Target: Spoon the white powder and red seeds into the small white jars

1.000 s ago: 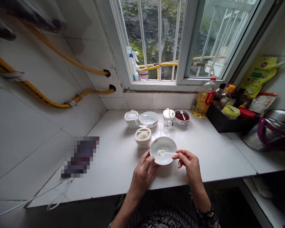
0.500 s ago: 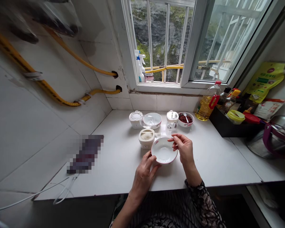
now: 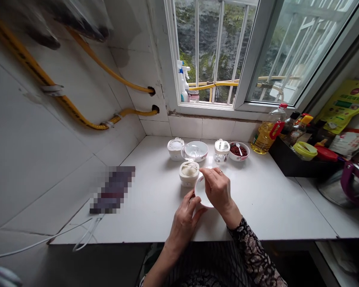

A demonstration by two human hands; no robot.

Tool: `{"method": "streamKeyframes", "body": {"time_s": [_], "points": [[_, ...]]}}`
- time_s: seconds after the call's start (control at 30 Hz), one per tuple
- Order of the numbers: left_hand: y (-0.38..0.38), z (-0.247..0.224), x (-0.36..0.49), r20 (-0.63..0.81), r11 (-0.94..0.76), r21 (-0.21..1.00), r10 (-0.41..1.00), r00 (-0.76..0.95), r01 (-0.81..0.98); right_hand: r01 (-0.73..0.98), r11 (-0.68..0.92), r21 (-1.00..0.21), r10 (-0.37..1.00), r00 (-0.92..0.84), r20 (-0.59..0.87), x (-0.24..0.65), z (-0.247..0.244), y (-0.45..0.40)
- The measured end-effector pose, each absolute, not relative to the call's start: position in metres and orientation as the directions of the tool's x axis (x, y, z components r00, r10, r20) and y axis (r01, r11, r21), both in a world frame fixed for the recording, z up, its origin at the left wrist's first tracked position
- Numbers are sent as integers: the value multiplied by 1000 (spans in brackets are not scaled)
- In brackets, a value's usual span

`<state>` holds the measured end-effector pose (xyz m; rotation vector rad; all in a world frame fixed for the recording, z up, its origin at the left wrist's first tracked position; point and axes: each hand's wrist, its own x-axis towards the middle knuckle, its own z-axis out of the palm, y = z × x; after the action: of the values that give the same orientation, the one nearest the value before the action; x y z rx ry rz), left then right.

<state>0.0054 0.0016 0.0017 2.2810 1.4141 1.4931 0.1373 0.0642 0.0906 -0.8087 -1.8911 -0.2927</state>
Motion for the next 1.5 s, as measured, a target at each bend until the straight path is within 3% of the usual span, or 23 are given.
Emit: {"method": "streamKeyframes", "body": {"time_s": [0.17, 0.37, 0.43, 0.6, 0.73, 0.87, 1.07, 1.37, 1.5], "points": [[1, 2, 5, 684, -569, 503, 722, 103, 650, 651, 751, -110, 369, -275, 888, 136, 94, 60], [-1, 2, 5, 683, -567, 501, 723, 104, 654, 623, 671, -401, 548, -52, 835, 151, 99, 44], [-1, 2, 5, 688, -569, 491, 718, 106, 660, 614, 659, -434, 590, -65, 804, 167, 105, 33], [-3, 0, 4, 725, -615, 445, 674, 141, 651, 598, 716, -361, 647, -374, 664, 201, 114, 4], [-3, 0, 2, 738, -645, 417, 651, 175, 640, 612, 727, -311, 659, -497, 565, 203, 102, -5], [-3, 1, 2, 741, -659, 409, 644, 191, 631, 680, 693, -241, 657, -457, 600, 196, 93, -1], [-3, 1, 1, 737, -667, 413, 645, 202, 620, 645, 681, -348, 700, -432, 569, 192, 98, -6], [-3, 1, 2, 758, -678, 394, 622, 198, 620, 699, 688, -195, 591, -384, 709, 186, 83, 9], [-3, 1, 2, 754, -673, 397, 627, 197, 624, 691, 706, -156, 607, -477, 636, 189, 83, 1]]}}
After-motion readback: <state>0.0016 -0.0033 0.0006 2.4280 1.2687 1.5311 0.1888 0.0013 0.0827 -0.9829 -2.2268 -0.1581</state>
